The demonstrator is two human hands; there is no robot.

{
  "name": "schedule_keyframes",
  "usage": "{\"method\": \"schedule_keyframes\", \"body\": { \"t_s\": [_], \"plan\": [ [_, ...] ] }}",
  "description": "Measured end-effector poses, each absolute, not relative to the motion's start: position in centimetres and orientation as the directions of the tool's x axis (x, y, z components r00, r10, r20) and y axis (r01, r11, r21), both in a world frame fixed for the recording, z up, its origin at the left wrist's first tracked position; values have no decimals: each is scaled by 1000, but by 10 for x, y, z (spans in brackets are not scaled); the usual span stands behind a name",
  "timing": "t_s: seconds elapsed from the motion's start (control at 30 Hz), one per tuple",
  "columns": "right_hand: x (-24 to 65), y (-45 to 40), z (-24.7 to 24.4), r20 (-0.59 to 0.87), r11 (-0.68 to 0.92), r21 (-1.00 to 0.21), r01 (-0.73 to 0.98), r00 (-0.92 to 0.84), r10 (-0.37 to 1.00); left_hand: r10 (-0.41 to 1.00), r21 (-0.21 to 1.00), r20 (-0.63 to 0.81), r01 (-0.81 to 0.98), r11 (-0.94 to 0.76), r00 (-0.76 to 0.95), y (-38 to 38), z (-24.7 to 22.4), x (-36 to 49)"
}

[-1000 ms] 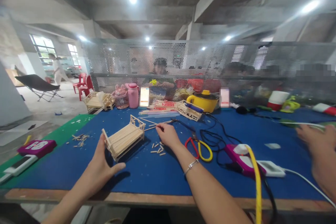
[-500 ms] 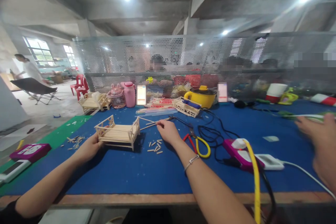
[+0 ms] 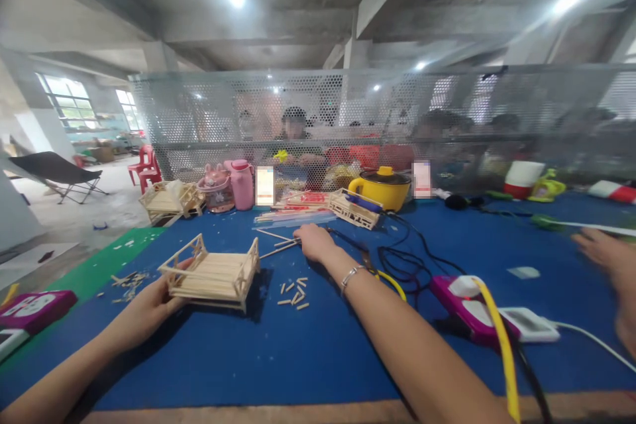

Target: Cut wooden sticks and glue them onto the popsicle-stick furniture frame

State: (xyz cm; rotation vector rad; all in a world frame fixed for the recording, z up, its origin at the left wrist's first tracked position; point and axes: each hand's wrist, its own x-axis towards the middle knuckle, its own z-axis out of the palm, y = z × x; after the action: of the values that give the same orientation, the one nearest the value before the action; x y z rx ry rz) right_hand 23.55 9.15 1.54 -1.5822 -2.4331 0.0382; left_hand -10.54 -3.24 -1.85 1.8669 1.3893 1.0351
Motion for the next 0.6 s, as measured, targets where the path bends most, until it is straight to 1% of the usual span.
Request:
{"method": "schedule_keyframes", "body": {
  "t_s": [0.17, 0.3, 0.43, 0.6],
  "plan": [
    [251, 121, 17, 56, 368, -69, 927, -365, 929, 965, 820, 230, 509, -261, 124, -31, -24, -104],
    [265, 133, 17, 7, 401, -46, 915, -401, 916, 966, 831, 221, 492, -259, 135, -34, -27, -104],
    [261, 141, 13, 7, 422, -29, 906, -422, 907, 964, 839, 180, 482, -253, 193, -38, -27, -102],
    [246, 154, 9, 47, 340, -7, 940, -339, 939, 964, 865, 174, 437, -247, 200, -38, -27, -101]
  ]
}}
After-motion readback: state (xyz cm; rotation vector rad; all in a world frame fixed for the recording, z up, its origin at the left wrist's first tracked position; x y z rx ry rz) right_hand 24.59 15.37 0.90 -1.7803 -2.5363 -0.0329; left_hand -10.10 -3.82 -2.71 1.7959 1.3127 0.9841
